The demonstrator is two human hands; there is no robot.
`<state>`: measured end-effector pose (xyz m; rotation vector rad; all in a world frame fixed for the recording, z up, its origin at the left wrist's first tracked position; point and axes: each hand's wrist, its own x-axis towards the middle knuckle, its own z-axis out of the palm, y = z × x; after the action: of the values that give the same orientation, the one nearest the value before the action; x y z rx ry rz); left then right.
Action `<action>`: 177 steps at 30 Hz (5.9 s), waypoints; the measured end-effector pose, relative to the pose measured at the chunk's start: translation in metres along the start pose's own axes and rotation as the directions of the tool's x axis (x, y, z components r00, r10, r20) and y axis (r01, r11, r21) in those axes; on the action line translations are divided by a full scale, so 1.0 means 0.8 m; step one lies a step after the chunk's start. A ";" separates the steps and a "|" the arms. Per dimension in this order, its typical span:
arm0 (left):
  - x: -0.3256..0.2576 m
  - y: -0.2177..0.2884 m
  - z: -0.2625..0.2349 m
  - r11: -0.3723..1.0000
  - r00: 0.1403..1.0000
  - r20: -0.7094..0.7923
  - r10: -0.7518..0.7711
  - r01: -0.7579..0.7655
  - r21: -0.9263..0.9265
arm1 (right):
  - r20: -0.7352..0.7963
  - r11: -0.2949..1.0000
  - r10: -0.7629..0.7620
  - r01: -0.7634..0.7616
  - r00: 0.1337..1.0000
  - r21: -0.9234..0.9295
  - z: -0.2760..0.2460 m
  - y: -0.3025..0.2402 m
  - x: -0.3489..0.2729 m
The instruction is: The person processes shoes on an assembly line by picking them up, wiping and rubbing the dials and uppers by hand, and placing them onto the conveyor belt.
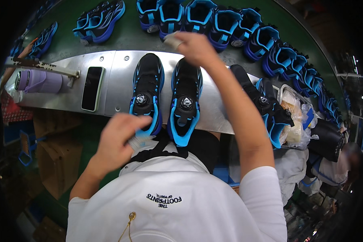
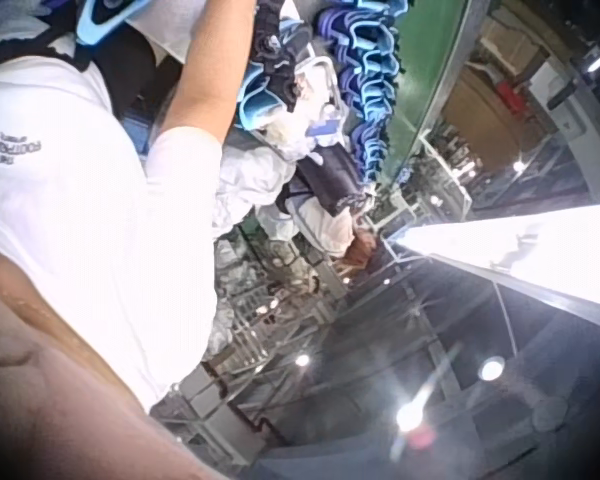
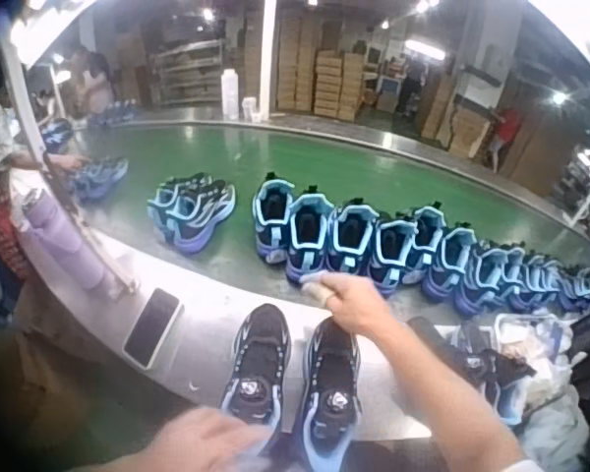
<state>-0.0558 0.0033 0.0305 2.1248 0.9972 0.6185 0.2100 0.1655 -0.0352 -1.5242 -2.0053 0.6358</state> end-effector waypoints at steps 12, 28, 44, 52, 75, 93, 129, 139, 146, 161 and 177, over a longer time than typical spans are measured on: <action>0.027 0.001 0.067 0.975 0.959 0.278 -0.049 -0.016 0.224 | 0.475 0.947 -0.186 0.029 0.860 0.319 -0.025 -0.114 -0.075; -0.001 0.020 0.048 0.987 0.928 0.359 -0.100 0.048 0.151 | 0.400 0.968 -0.219 0.145 0.890 0.205 -0.002 -0.129 -0.098; 0.055 -0.020 -0.001 0.950 0.977 0.081 -0.195 0.168 0.264 | 0.266 0.945 -0.328 0.311 0.906 0.104 0.003 -0.121 -0.124; 0.105 -0.018 -0.002 0.902 0.896 0.344 -0.280 0.122 0.414 | 0.259 0.972 -0.179 0.211 0.949 -0.101 0.020 -0.120 -0.137; -0.022 0.026 0.037 0.156 0.733 0.297 -0.612 0.480 -0.863 | 0.258 0.978 -0.201 0.207 0.945 0.007 -0.015 -0.136 -0.131; -0.017 0.038 0.058 -0.046 0.744 0.247 -0.621 0.280 -0.959 | 0.469 0.977 -0.135 0.039 0.873 0.209 -0.036 -0.132 -0.120; 0.044 0.050 0.093 0.969 0.915 0.384 -0.125 0.029 0.246 | 0.200 0.786 0.198 -0.034 0.960 -0.617 0.028 -0.084 0.146; 0.112 0.024 0.004 0.998 0.996 0.082 0.022 -0.016 -0.066 | 0.033 0.863 0.193 -0.154 0.981 -0.482 -0.072 0.036 0.056; 0.285 -0.087 -0.025 0.980 0.997 -0.075 0.017 -0.002 0.198 | -0.157 0.720 0.383 -0.401 0.910 -0.567 -0.148 0.109 0.027; 0.243 -0.343 -0.182 0.805 0.944 -0.329 -0.015 0.207 0.557 | -0.249 0.922 -0.327 0.249 0.912 -0.296 -0.055 -0.017 -0.013; -0.020 -0.007 -0.057 0.981 0.986 -0.090 -0.143 0.130 -0.143 | 0.333 0.997 0.019 -0.042 0.943 0.063 -0.042 -0.176 -0.175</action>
<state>-0.0981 0.0108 0.0540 1.9041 1.1128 0.7094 0.1621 -0.0036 0.0633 -1.4872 -2.1795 1.0239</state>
